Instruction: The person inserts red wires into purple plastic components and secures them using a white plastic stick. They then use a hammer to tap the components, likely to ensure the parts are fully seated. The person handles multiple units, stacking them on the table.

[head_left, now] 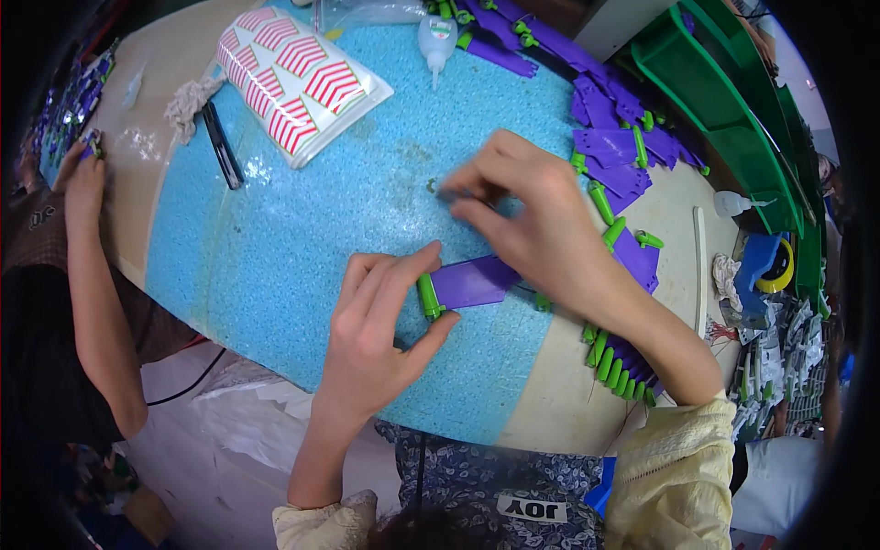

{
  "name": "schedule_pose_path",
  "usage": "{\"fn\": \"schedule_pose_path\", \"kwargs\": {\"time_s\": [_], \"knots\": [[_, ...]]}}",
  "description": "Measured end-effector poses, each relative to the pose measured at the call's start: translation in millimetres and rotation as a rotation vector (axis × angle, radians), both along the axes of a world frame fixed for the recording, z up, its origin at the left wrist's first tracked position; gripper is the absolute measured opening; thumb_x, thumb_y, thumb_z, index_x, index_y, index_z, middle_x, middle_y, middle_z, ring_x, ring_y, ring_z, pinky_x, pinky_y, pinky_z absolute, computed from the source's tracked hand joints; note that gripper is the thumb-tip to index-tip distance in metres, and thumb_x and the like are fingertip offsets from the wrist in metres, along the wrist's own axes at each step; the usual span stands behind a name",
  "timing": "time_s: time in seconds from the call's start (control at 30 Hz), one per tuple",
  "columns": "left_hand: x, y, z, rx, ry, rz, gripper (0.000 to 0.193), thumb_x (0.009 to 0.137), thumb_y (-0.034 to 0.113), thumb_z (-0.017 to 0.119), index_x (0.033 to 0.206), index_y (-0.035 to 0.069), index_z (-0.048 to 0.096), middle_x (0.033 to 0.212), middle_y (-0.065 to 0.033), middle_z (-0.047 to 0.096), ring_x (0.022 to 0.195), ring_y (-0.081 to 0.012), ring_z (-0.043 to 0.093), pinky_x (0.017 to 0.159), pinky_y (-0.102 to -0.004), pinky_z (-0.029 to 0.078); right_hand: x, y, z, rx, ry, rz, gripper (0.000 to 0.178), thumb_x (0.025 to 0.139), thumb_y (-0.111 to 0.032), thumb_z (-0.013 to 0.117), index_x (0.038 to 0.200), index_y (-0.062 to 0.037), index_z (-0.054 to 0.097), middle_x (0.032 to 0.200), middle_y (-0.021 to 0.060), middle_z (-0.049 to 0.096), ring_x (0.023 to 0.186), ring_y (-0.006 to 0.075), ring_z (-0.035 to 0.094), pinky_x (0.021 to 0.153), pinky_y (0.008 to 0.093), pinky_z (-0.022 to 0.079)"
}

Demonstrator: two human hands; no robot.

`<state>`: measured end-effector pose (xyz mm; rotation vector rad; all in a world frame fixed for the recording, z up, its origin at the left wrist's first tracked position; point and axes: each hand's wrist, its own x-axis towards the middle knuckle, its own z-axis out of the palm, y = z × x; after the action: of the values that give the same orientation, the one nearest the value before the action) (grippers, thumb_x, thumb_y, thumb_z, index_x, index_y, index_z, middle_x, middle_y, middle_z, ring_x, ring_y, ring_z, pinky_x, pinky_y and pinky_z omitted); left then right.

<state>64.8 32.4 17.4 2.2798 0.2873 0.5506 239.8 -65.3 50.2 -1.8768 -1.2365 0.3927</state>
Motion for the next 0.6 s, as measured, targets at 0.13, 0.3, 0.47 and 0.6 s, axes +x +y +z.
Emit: {"fn": "schedule_pose_path", "kwargs": {"time_s": [0.13,0.3,0.47,0.6], "knots": [[4,2,-9,-0.099,-0.029,-0.016,0.07,0.06,0.003,0.087,0.125,0.002,0.061,0.105,-0.0109,0.07,0.089,-0.023,0.062,0.07,-0.0323,0.055,-18,-43,1,0.012,0.145,0.108,0.015,0.076,0.004,0.071,0.091,0.0035,0.068,0.084,0.014,0.063,0.074,0.029,0.064,0.063,0.0361,0.05],[5,4,-11,-0.118,-0.036,-0.017,0.072,0.06,0.003,0.088,0.126,0.001,0.06,0.105,-0.0121,0.07,0.09,-0.0223,0.064,0.072,-0.031,0.059,-31,-49,-10,-0.036,0.143,0.036,0.016,0.075,0.005,0.073,0.089,0.0029,0.068,0.078,0.0118,0.062,0.07,0.0272,0.062,0.059,0.0355,0.048],[3,5,-14,-0.125,-0.043,-0.002,0.073,0.059,0.003,0.088,0.126,0.0,0.06,0.102,-0.0132,0.071,0.092,-0.0231,0.065,0.071,-0.0313,0.059,-31,-43,-12,-0.028,0.075,0.058,0.017,0.07,0.007,0.074,0.085,0.0024,0.067,0.079,0.0114,0.061,0.071,0.0245,0.062,0.058,0.0334,0.048],[3,5,-15,-0.124,-0.029,0.005,0.073,0.058,0.002,0.088,0.125,0.0,0.061,0.101,-0.0131,0.072,0.092,-0.0234,0.065,0.07,-0.0312,0.06,-29,-42,-12,-0.072,0.015,0.084,0.019,0.07,0.008,0.076,0.086,0.0,0.07,0.084,0.0076,0.061,0.072,0.0151,0.061,0.058,0.0255,0.046]]}}
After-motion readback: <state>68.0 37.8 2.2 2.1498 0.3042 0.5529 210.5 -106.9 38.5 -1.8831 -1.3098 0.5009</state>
